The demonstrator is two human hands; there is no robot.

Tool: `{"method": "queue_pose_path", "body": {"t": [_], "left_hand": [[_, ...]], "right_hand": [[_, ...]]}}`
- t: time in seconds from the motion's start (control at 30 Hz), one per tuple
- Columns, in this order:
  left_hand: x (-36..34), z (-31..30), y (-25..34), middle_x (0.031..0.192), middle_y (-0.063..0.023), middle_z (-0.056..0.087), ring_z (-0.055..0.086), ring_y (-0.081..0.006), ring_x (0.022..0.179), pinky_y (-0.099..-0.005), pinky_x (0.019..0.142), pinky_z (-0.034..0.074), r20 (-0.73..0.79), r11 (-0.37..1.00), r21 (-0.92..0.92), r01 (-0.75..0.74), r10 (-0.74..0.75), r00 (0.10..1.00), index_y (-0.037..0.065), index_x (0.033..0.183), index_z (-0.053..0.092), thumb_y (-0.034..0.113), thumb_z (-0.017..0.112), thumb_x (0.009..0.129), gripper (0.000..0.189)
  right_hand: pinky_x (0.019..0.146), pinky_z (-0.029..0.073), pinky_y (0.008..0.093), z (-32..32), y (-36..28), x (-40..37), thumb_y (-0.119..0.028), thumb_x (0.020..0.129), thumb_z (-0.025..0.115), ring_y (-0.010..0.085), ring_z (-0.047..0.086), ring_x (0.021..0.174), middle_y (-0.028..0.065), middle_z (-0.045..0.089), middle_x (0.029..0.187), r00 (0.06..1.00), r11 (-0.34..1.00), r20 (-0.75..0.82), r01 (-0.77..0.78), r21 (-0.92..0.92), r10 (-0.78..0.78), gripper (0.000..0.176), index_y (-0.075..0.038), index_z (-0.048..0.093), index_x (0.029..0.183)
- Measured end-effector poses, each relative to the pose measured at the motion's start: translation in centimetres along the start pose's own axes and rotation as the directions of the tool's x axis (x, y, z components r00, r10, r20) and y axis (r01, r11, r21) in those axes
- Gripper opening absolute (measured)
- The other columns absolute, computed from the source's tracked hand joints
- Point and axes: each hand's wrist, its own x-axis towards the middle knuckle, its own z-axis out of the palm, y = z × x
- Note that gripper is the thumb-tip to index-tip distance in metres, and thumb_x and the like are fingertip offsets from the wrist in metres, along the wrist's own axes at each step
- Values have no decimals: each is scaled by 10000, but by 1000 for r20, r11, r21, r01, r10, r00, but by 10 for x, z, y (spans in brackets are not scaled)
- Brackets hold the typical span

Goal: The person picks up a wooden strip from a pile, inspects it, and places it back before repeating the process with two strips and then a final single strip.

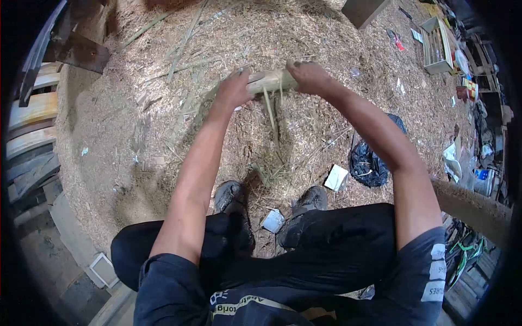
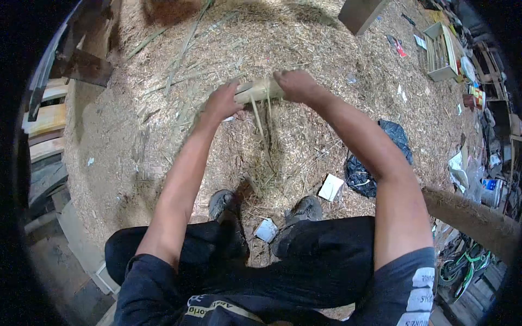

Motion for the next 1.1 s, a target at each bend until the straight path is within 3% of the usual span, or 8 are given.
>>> {"method": "queue_pose_path", "body": {"t": [0.07, 0.13, 0.23, 0.3, 0.4, 0.6, 0.87, 1.1], "left_hand": [[-2, -16, -2, 1260, -184, 579, 553, -325, 1185, -494, 995, 433, 27, 993, -98, 68, -65, 998, 93, 1339, 452, 231, 818, 673, 772], [-20, -36, 6, 1295, -162, 566, 507, -345, 1240, -552, 1083, 339, -75, 999, -31, 35, -37, 996, 98, 1342, 448, 237, 823, 698, 759], [-43, -93, 40, 1437, -151, 444, 343, -349, 1380, -635, 1139, 181, 60, 996, 4, 86, -86, 994, 121, 1400, 403, 300, 848, 681, 864], [-66, -140, 71, 1536, -137, 294, 136, -341, 1475, -691, 1141, 21, 144, 990, 135, 42, -62, 988, 137, 1434, 375, 371, 861, 657, 946], [-101, -194, 115, 1551, -134, 257, 121, -339, 1479, -678, 1150, 17, 47, 970, 201, -135, 128, 991, 157, 1450, 362, 369, 842, 685, 928], [-180, -335, 217, 1517, -137, 308, 198, -295, 1462, -655, 1153, 103, 52, 848, 207, -488, 489, 871, 136, 1452, 355, 297, 797, 702, 884], [-269, -506, 323, 1282, -131, 532, 486, -298, 1249, -517, 1152, 251, 275, 857, -6, -515, 496, 823, 95, 1315, 484, 213, 777, 708, 684], [-319, -600, 372, 1061, -144, 582, 555, -341, 1062, -449, 914, 465, 284, 563, 22, -826, 789, 545, 62, 1157, 530, 122, 730, 655, 544]], "right_hand": [[689, 578, 397, -16, -1, 4, -314, 853, 704, 258, 664, 790, 121, 647, 850, 999, 986, -45, -12, 164, 20, 583, -32, 426, 1282], [702, 581, 411, -39, -11, -19, -348, 830, 732, 262, 671, 769, 126, 651, 864, 999, 996, -29, -21, 89, 23, 613, -50, 427, 1270], [688, 568, 437, -80, -37, -71, -356, 771, 770, 343, 680, 737, 161, 652, 880, 985, 974, -174, 30, 223, 10, 597, -106, 449, 1209], [682, 564, 441, -102, -45, -112, -343, 762, 773, 357, 678, 758, 168, 650, 913, 987, 964, -146, -19, 267, 60, 604, -109, 439, 1209], [660, 552, 457, -167, -64, -179, -331, 745, 778, 370, 676, 782, 173, 646, 955, 984, 945, -75, -130, 301, 160, 614, -112, 431, 1201], [685, 546, 454, -330, -102, -341, -338, 670, 834, 388, 667, 824, 185, 651, 929, 932, 849, -63, -296, 438, 358, 655, -93, 469, 1155], [736, 530, 461, -505, -172, -506, -346, 679, 826, 384, 653, 877, 167, 655, 955, 812, 736, -123, -439, 515, 570, 719, -134, 471, 1266], [867, 487, 449, -577, -272, -598, -275, 670, 800, 368, 597, 1039, 148, 618, 1092, 671, 576, -58, -586, 569, 739, 636, -113, 529, 1222]]}}
